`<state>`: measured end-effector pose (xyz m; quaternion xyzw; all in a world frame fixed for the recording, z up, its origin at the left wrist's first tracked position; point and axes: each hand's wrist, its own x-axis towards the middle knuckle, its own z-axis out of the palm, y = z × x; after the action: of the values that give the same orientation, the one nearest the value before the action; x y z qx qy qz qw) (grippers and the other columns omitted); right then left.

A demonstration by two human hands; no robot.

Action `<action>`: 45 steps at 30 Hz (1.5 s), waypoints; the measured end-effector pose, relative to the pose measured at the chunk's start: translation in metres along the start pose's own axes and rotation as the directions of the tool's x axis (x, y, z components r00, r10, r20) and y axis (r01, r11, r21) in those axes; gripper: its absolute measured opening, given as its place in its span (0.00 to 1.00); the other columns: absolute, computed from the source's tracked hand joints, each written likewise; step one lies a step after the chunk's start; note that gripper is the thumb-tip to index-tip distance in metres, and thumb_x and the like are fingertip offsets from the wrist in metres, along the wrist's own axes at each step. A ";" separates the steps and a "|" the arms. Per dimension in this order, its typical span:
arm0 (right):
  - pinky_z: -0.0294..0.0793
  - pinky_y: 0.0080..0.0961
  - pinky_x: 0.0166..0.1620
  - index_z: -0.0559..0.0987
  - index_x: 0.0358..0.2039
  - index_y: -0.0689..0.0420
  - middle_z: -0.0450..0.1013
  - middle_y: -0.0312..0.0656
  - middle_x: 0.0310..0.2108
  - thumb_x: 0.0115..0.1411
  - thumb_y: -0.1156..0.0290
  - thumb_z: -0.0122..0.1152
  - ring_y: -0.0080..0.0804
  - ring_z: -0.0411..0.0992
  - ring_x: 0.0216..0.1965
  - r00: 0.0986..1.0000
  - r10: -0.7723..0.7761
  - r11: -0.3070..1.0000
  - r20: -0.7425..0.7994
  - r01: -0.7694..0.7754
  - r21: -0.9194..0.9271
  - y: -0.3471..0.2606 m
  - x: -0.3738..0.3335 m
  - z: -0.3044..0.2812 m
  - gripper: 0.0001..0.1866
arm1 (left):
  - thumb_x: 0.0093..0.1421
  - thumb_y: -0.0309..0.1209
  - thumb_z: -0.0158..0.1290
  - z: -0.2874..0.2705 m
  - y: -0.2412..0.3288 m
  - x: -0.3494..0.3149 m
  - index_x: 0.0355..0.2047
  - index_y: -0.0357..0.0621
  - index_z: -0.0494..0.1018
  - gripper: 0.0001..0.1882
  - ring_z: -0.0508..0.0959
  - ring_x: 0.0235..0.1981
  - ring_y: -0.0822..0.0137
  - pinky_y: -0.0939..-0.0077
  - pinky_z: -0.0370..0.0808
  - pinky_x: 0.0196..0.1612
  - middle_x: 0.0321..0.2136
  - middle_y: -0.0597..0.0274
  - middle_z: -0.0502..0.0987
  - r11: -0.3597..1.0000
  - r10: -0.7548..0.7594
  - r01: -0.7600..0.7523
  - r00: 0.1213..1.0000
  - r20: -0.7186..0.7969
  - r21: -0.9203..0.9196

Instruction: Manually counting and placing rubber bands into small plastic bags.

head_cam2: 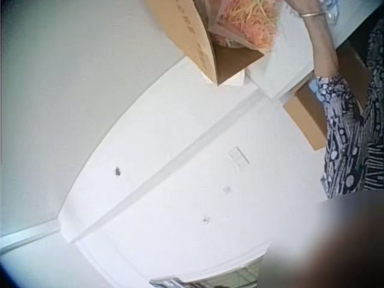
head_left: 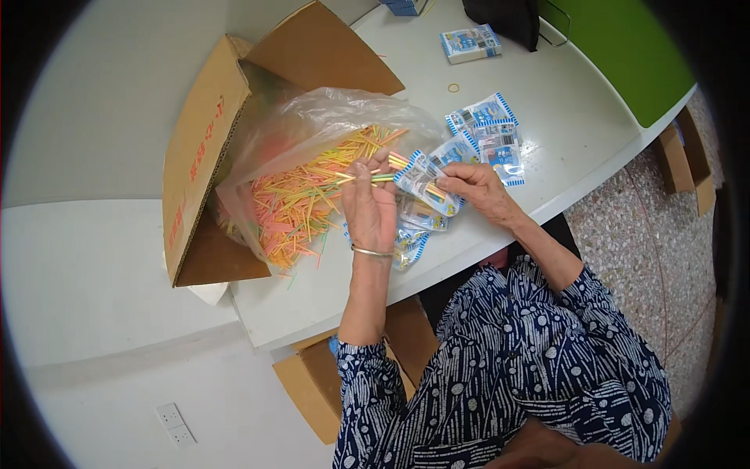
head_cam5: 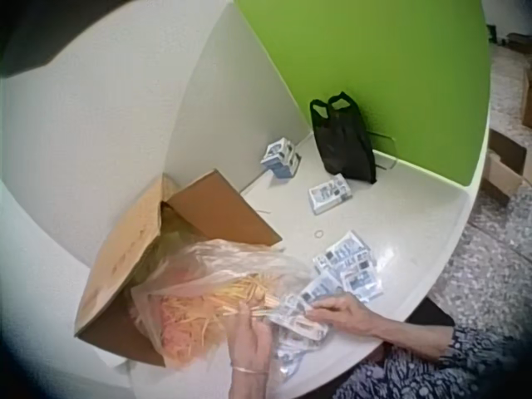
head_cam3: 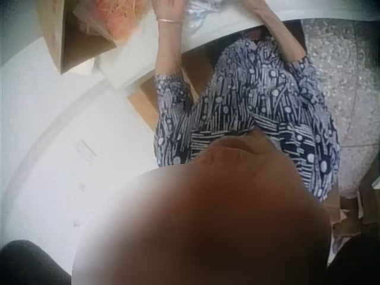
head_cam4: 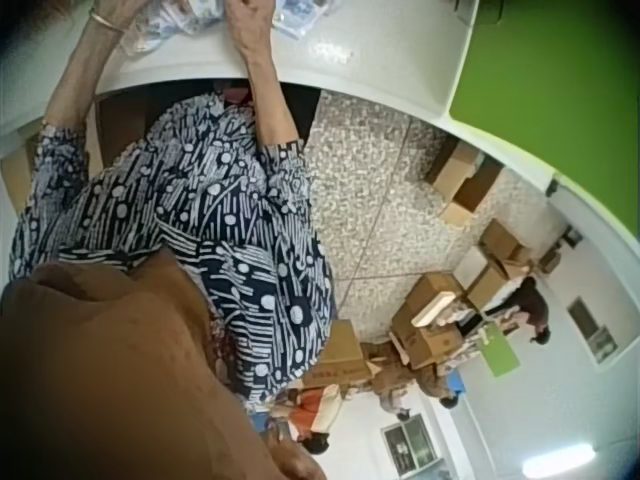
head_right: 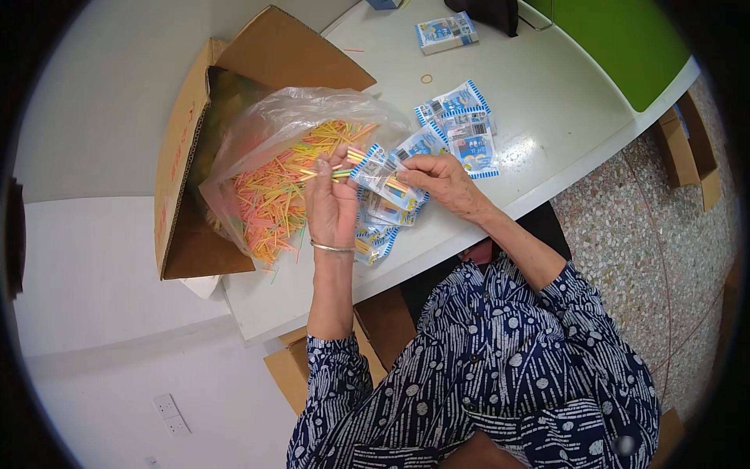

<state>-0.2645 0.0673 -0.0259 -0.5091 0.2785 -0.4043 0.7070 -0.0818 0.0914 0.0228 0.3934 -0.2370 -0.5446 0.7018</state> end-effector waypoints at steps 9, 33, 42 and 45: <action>0.67 0.15 0.37 0.79 0.38 0.63 0.75 0.35 0.29 0.58 0.70 0.58 0.16 0.68 0.33 0.995 -0.096 0.986 0.032 0.100 -0.137 0.009 0.000 -0.005 0.11 | 0.65 0.34 0.44 0.025 0.026 0.001 0.37 0.37 0.62 0.11 0.73 0.47 0.55 0.61 0.71 0.54 0.43 0.45 0.71 0.970 0.178 -0.186 0.982 0.064 0.156; 0.67 0.12 0.34 0.77 0.41 0.62 0.73 0.30 0.30 0.60 0.69 0.56 0.12 0.67 0.32 0.998 -0.015 0.998 0.054 0.011 0.064 -0.003 0.011 0.011 0.12 | 0.64 0.35 0.46 0.017 0.012 0.000 0.44 0.40 0.66 0.13 0.72 0.49 0.56 0.62 0.70 0.54 0.45 0.47 0.72 0.960 -0.280 0.274 0.948 0.150 0.063; 0.68 0.11 0.34 0.77 0.41 0.64 0.74 0.31 0.31 0.60 0.68 0.56 0.12 0.68 0.32 0.998 -0.068 0.995 0.006 0.067 0.078 -0.009 0.031 0.017 0.13 | 0.64 0.34 0.47 0.008 0.033 0.019 0.46 0.37 0.65 0.15 0.73 0.43 0.71 0.77 0.71 0.45 0.42 0.56 0.73 0.795 0.228 -0.226 0.971 0.069 0.563; 0.69 0.12 0.37 0.76 0.43 0.64 0.74 0.33 0.34 0.60 0.69 0.56 0.13 0.69 0.34 0.998 -0.066 0.994 0.011 0.065 0.092 -0.009 0.036 0.015 0.13 | 0.63 0.31 0.47 0.011 0.034 0.013 0.46 0.35 0.67 0.15 0.72 0.40 0.75 0.79 0.71 0.43 0.41 0.59 0.74 0.633 0.105 -0.264 0.961 0.257 0.728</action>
<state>-0.2365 0.0421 -0.0119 -0.4875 0.2380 -0.4362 0.7179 -0.0666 0.0794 0.0557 0.5689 -0.5469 -0.3563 0.5003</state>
